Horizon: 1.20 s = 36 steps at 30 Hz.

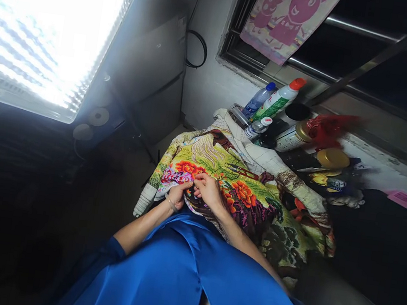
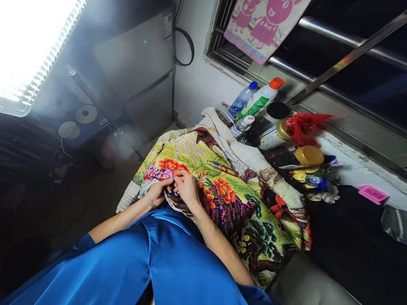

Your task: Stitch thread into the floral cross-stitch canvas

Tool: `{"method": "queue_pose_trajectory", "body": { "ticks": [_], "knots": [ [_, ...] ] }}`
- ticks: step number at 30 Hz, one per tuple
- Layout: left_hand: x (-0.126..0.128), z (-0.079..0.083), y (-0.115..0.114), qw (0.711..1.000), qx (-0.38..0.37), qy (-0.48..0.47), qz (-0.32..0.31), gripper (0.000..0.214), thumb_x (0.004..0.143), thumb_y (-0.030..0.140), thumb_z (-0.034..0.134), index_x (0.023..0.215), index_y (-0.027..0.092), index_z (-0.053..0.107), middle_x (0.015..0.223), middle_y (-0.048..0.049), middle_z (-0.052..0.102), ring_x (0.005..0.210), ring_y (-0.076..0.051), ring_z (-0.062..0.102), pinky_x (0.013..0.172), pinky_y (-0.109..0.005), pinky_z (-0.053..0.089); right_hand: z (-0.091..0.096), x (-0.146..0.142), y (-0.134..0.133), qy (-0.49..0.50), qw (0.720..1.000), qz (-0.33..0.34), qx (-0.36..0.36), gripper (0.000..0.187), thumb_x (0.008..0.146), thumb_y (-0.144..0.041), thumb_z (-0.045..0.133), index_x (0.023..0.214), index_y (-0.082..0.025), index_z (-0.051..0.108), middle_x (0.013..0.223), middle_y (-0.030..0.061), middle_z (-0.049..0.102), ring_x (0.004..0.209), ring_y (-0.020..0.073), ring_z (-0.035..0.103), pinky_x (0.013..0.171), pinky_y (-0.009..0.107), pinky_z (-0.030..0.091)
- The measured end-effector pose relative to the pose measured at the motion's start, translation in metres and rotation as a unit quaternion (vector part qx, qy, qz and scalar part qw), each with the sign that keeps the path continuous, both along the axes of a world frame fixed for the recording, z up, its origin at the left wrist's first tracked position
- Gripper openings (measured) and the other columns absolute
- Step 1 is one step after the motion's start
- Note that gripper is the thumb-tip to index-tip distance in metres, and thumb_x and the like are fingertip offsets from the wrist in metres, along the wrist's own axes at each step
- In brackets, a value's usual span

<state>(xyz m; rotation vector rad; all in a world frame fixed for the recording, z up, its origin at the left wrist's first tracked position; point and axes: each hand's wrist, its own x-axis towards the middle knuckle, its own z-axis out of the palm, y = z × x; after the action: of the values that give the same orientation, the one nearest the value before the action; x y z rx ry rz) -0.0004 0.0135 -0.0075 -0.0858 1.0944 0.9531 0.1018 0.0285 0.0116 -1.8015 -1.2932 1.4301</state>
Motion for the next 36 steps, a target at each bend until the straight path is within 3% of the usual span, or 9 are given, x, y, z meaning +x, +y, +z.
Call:
{"method": "queue_pose_trajectory", "body": {
  "ticks": [5,8,10,12,15,18,26,31,36],
  "knots": [
    [-0.002,-0.005,-0.002,1.000,0.008,0.023,0.005,0.021,0.047,0.009,0.077,0.057,0.015,0.059,0.052,-0.0029,0.064,0.082,-0.026,0.067,0.088,-0.038,0.046,0.017,0.000,0.014,-0.136,0.972,0.191,0.027,0.017,0.084,-0.017,0.040,0.074,-0.018,0.054,0.046,-0.0043,0.051,0.037,0.0100,0.052,0.043,0.020,0.038],
    [-0.001,-0.001,-0.001,0.999,0.004,0.031,0.024,0.022,0.047,0.007,0.077,0.061,0.015,0.061,0.055,-0.0038,0.065,0.086,-0.027,0.066,0.091,-0.038,0.044,0.021,0.002,0.024,-0.197,0.961,0.169,0.093,0.015,0.084,-0.018,0.043,0.071,-0.018,0.050,0.052,0.0000,0.055,0.046,0.0127,0.056,0.049,0.023,0.040],
    [0.000,0.002,-0.001,0.999,0.000,0.029,0.036,0.023,0.048,0.006,0.076,0.064,0.015,0.062,0.056,-0.0044,0.066,0.088,-0.027,0.066,0.093,-0.038,0.044,0.022,0.006,0.033,-0.125,0.982,0.072,0.122,0.015,0.087,-0.025,0.042,0.074,-0.020,0.047,0.057,-0.0005,0.056,0.045,0.0126,0.055,0.047,0.023,0.041],
    [0.000,0.005,-0.001,0.999,-0.002,0.021,0.041,0.025,0.049,0.005,0.076,0.068,0.015,0.063,0.060,-0.0054,0.067,0.090,-0.027,0.065,0.095,-0.039,0.043,0.025,0.014,0.042,0.052,0.992,-0.017,0.111,0.018,0.088,-0.037,0.041,0.078,-0.022,0.043,0.058,-0.0039,0.055,0.040,0.0107,0.051,0.042,0.023,0.041],
    [0.000,0.006,-0.002,0.999,-0.004,0.008,0.034,0.025,0.052,0.006,0.074,0.072,0.015,0.063,0.067,-0.0071,0.070,0.091,-0.027,0.065,0.096,-0.039,0.043,0.032,0.025,0.051,0.291,0.948,-0.086,0.090,0.028,0.082,-0.047,0.053,0.078,-0.023,0.039,0.056,-0.0084,0.052,0.037,0.0076,0.046,0.042,0.022,0.046],
    [0.000,0.004,-0.001,1.000,-0.017,0.004,0.021,0.024,0.054,0.007,0.073,0.075,0.015,0.064,0.071,-0.0074,0.071,0.090,-0.027,0.066,0.095,-0.040,0.045,0.038,0.032,0.050,0.356,0.920,-0.118,0.115,0.033,0.076,-0.046,0.062,0.074,-0.023,0.039,0.053,-0.0107,0.049,0.036,0.0045,0.041,0.051,0.024,0.052],
    [0.000,0.000,-0.001,1.000,-0.021,0.003,0.022,0.020,0.054,0.005,0.071,0.068,0.016,0.062,0.064,-0.0063,0.068,0.089,-0.026,0.066,0.093,-0.039,0.047,0.023,0.037,0.026,0.269,0.943,-0.122,0.155,0.035,0.075,-0.052,0.059,0.076,-0.023,0.039,0.050,-0.0112,0.049,0.036,0.0049,0.041,0.051,0.023,0.049],
    [0.000,0.001,0.000,1.000,-0.017,-0.015,0.012,0.012,0.057,0.006,0.068,0.064,0.015,0.063,0.066,-0.0087,0.069,0.091,-0.027,0.065,0.092,-0.039,0.047,0.014,0.035,0.009,0.105,0.992,0.026,0.060,0.025,0.081,-0.047,0.045,0.078,-0.022,0.044,0.043,-0.0106,0.044,0.033,0.0080,0.040,0.036,0.018,0.035],
    [0.000,0.000,0.001,0.999,-0.034,-0.019,0.000,0.013,0.055,0.008,0.068,0.060,0.016,0.059,0.069,-0.0082,0.070,0.089,-0.026,0.066,0.087,-0.039,0.050,0.003,0.023,-0.009,0.004,0.993,0.111,0.050,0.014,0.076,-0.027,0.046,0.076,-0.018,0.057,0.044,-0.0070,0.049,0.034,0.0079,0.040,0.036,0.019,0.032]
  ]
}}
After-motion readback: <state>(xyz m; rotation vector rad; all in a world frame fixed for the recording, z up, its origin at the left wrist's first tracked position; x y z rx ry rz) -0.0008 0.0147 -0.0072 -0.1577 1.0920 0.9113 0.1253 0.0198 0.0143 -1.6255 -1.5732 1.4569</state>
